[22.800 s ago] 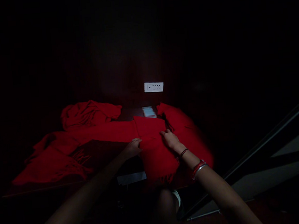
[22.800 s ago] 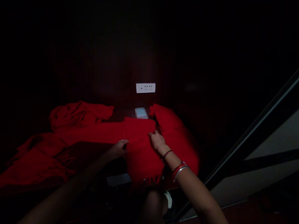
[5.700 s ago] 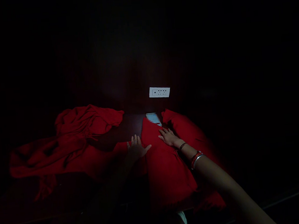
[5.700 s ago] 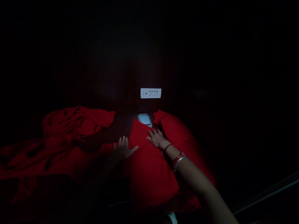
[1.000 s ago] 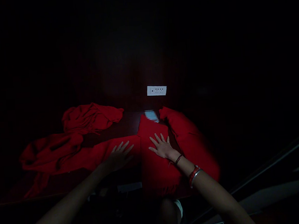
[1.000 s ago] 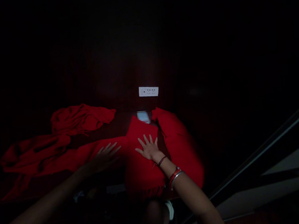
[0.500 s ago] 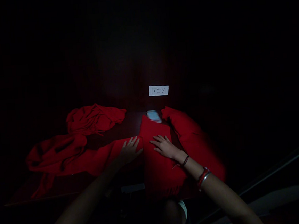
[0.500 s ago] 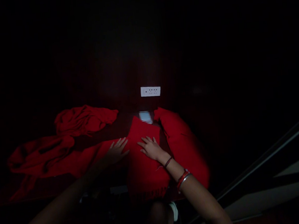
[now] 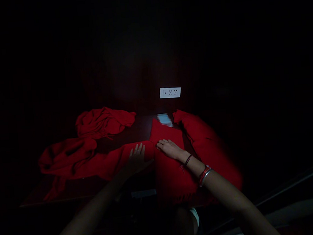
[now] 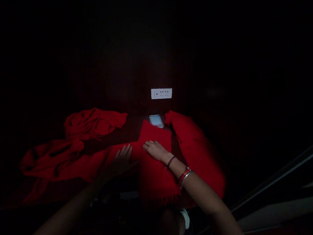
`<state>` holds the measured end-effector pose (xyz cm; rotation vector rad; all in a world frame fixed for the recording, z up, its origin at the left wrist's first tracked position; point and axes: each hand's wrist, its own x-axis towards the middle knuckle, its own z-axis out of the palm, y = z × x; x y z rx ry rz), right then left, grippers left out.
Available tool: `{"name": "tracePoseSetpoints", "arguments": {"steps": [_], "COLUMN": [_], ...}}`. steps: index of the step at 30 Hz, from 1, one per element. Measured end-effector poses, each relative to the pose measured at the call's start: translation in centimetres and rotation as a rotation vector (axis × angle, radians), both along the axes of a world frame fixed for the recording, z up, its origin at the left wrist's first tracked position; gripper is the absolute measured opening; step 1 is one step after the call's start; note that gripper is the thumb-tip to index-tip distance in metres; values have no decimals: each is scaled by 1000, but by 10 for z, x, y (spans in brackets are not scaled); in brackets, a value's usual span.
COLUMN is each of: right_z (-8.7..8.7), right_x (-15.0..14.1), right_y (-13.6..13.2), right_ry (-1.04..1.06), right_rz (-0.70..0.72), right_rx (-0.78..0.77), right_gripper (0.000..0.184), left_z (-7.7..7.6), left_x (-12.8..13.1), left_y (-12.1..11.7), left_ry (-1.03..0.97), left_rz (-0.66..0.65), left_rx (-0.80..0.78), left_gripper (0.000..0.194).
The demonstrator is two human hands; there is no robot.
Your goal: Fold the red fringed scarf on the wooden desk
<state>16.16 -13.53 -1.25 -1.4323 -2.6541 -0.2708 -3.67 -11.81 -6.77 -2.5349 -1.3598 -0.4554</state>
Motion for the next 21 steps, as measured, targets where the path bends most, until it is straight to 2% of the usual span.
{"name": "tracePoseSetpoints", "arguments": {"steps": [4,8,10,15,18,21], "right_z": [10,11,12,19,21,22], "right_x": [-3,-8,-3,27,42,45], "right_y": [3,16,18,11,8,12], "right_ry": [-43,-82,15,452,623,705], "right_rz": [105,94,102,83,-6,-53], "right_rx": [-33,-76,-69,-70,-73,-92], "right_gripper": [32,24,22,17,13,13], "left_z": [3,7,9,13,12,15], "left_x": [2,-2,-4,3,14,19], "left_y": [-1,-10,-14,-23,-33,-41], "left_ry": [39,7,1,-56,-20,64], "left_rz": [26,110,113,40,-59,-190], "left_rx": [-75,-86,-98,-60,-93,-170], "left_gripper": [75,81,80,74,66,54]}}
